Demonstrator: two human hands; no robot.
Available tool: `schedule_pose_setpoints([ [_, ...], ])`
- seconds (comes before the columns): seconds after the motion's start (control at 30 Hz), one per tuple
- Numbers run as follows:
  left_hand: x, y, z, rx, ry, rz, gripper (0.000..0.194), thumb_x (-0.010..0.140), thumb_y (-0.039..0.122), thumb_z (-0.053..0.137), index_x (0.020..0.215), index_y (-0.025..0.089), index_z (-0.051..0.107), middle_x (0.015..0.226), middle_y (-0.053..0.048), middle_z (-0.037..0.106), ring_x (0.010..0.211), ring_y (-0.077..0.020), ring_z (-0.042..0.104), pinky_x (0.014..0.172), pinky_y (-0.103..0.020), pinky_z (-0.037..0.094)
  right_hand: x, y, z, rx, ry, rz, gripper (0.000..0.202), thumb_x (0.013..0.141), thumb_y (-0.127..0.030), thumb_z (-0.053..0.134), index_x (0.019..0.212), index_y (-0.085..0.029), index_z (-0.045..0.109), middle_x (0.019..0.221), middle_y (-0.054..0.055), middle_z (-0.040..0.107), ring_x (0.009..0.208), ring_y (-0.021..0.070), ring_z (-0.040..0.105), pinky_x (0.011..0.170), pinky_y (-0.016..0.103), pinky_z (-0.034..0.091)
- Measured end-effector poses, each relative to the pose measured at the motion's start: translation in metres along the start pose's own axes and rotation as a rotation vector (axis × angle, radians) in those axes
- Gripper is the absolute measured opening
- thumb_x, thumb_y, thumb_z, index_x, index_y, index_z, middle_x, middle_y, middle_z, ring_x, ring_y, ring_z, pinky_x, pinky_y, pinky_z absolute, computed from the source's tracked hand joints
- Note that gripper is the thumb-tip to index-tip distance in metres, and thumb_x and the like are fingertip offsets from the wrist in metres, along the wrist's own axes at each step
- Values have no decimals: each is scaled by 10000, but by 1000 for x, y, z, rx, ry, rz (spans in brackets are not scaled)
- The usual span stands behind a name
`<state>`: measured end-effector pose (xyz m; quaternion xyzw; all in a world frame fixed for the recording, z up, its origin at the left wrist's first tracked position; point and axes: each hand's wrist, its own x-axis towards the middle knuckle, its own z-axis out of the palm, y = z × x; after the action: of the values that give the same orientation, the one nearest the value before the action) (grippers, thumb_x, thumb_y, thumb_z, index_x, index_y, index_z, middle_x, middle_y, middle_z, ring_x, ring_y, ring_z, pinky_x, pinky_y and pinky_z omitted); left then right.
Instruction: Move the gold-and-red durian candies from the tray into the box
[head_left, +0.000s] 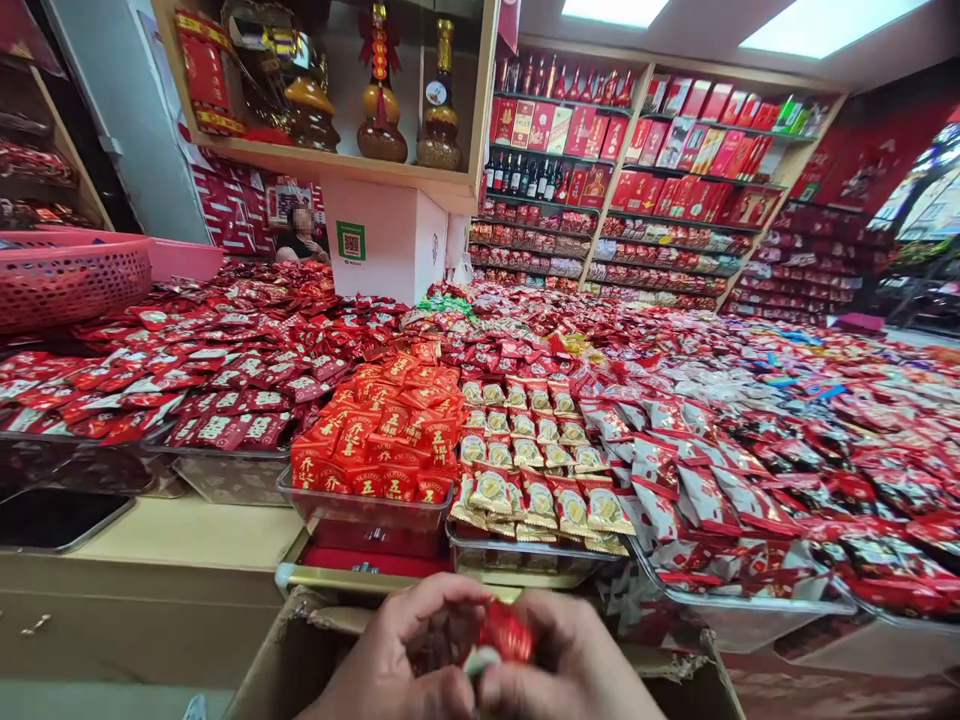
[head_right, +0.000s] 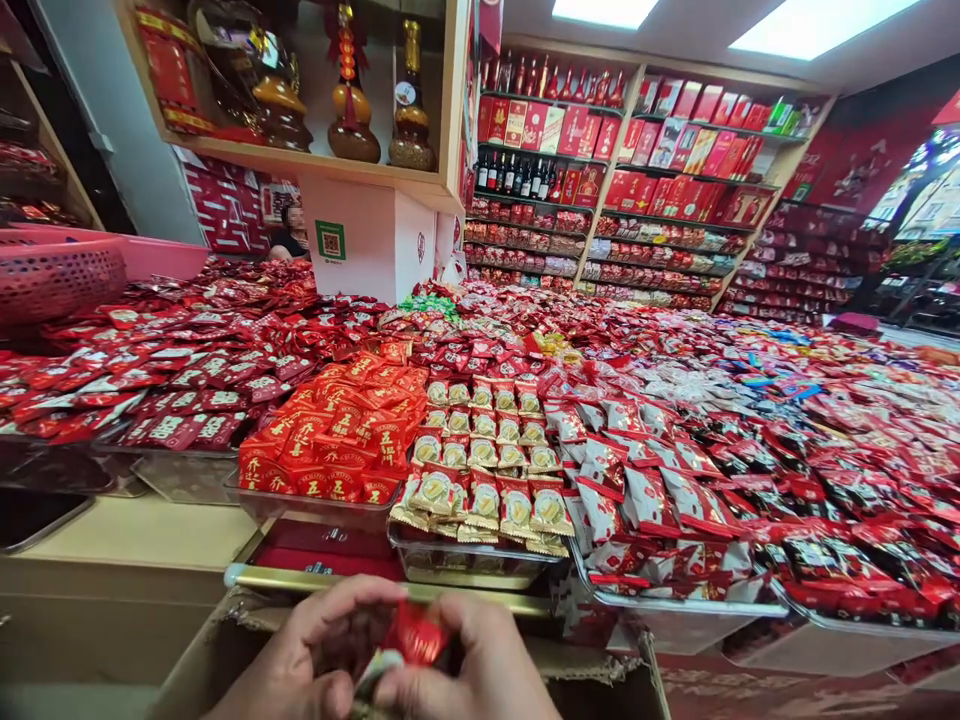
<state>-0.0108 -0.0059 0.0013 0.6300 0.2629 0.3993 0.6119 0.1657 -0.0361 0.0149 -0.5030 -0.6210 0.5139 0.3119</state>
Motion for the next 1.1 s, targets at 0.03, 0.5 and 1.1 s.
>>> schedule_pose_setpoints([
  [0.03, 2, 4, 3, 30, 2, -20, 452, 644, 494, 690, 1006, 230, 627, 872, -34, 620, 761, -170, 584, 656, -238, 475, 2, -2, -2, 90, 46, -32, 370, 656, -510, 646, 694, -155, 546, 598, -29, 495, 578, 102, 458, 526, 209, 378],
  [0.5, 9, 16, 14, -198, 117, -338, 390, 769, 505, 550, 997, 204, 648, 750, -43, 678, 559, -143, 631, 428, -183, 447, 0, 10, -5, 192, 259, -341, 178, 837, -305, 501, 831, -209, 651, 707, 28, 561, 548, 105, 529, 482, 217, 440],
  [1.1, 5, 13, 33, -175, 315, -76, 128, 734, 207, 672, 827, 192, 585, 713, 34, 659, 661, -94, 598, 623, -168, 493, -5, 2, 12, 775, 364, -106, 120, 752, -302, 634, 760, -186, 604, 718, -3, 623, 615, 98, 540, 621, 227, 446],
])
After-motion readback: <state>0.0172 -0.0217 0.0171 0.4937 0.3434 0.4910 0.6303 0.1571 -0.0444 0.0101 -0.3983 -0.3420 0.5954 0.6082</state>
